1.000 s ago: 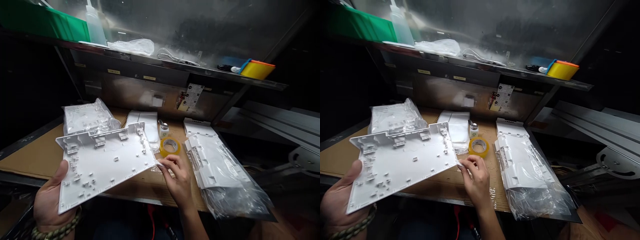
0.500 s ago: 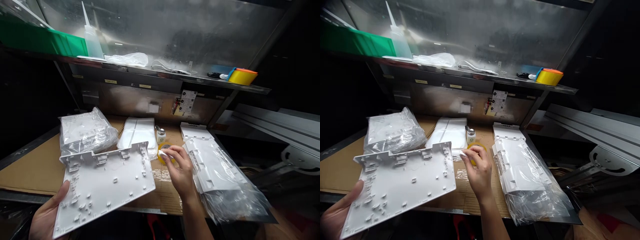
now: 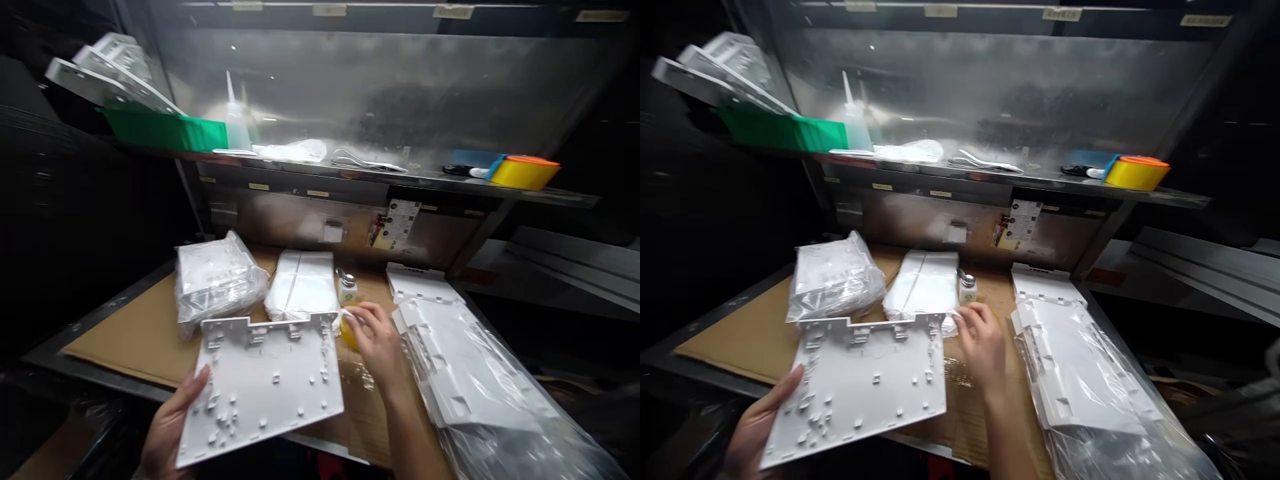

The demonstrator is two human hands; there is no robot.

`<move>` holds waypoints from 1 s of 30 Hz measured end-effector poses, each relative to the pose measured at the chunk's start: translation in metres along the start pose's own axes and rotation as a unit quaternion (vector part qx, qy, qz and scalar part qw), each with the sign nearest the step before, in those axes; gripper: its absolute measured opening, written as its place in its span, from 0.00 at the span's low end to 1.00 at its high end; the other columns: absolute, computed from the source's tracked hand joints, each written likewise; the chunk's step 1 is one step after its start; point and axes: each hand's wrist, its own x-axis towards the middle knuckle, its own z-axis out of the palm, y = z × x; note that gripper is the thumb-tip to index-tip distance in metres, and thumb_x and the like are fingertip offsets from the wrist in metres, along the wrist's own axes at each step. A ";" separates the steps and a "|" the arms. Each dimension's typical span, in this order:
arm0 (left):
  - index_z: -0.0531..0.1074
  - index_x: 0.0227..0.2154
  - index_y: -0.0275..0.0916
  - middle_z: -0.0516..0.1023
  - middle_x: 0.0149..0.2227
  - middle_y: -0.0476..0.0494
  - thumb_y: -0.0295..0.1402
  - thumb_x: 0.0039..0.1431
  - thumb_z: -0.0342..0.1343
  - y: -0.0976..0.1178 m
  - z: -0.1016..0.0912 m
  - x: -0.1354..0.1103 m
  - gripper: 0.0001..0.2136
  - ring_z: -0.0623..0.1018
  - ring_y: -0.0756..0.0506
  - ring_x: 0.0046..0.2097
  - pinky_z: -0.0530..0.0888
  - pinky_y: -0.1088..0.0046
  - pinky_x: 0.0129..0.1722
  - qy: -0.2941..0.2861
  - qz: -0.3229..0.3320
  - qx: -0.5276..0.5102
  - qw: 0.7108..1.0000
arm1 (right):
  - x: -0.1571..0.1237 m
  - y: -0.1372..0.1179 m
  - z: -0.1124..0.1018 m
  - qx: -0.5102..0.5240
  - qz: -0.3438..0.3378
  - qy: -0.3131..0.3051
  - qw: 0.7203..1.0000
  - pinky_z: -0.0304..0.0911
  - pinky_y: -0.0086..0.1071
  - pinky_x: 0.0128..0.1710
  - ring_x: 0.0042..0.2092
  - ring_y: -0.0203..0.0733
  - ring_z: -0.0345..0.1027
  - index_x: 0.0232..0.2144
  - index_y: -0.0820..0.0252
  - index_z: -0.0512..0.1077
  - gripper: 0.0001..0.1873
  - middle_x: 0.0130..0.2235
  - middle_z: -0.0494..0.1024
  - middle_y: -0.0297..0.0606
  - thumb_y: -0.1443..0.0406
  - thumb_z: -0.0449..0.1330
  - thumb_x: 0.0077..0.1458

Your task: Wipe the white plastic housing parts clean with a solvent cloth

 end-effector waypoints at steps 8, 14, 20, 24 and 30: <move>0.63 0.66 0.62 0.62 0.71 0.56 0.32 0.58 0.66 -0.033 0.088 -0.014 0.35 0.60 0.33 0.71 0.63 0.56 0.69 -0.003 0.103 0.121 0.987 | 0.000 -0.071 0.016 0.087 -0.106 0.024 0.990 0.70 0.34 0.46 0.46 0.42 0.73 0.44 0.52 0.79 0.07 0.43 0.76 0.38 0.66 0.63 0.63; 0.72 0.59 0.60 0.66 0.69 0.58 0.36 0.58 0.68 -0.054 0.108 -0.019 0.27 0.57 0.37 0.73 0.61 0.64 0.70 -0.019 0.151 0.152 0.977 | -0.006 -0.117 0.036 0.159 -0.159 -0.003 0.975 0.71 0.34 0.45 0.45 0.41 0.72 0.48 0.51 0.77 0.15 0.43 0.74 0.39 0.72 0.62 0.63; 0.72 0.59 0.60 0.65 0.69 0.57 0.36 0.60 0.66 -0.059 0.107 -0.016 0.25 0.58 0.38 0.72 0.58 0.64 0.70 -0.053 0.172 0.175 0.968 | -0.006 -0.107 0.037 0.148 -0.169 0.038 0.974 0.71 0.32 0.43 0.45 0.41 0.72 0.47 0.52 0.77 0.13 0.44 0.73 0.40 0.72 0.62 0.63; 0.73 0.58 0.63 0.64 0.70 0.59 0.34 0.61 0.64 -0.061 0.102 -0.008 0.24 0.58 0.38 0.73 0.55 0.61 0.72 -0.096 0.168 0.152 0.969 | -0.003 -0.097 0.040 0.103 -0.211 0.025 0.972 0.70 0.33 0.44 0.46 0.42 0.73 0.49 0.50 0.77 0.14 0.46 0.74 0.40 0.70 0.62 0.63; 0.73 0.59 0.61 0.63 0.70 0.58 0.33 0.61 0.63 -0.038 0.080 -0.007 0.24 0.51 0.39 0.74 0.51 0.62 0.72 -0.124 0.209 0.151 0.958 | 0.008 0.013 0.022 -0.016 -0.054 0.083 0.995 0.70 0.43 0.43 0.44 0.53 0.77 0.43 0.47 0.81 0.16 0.46 0.80 0.42 0.49 0.63 0.58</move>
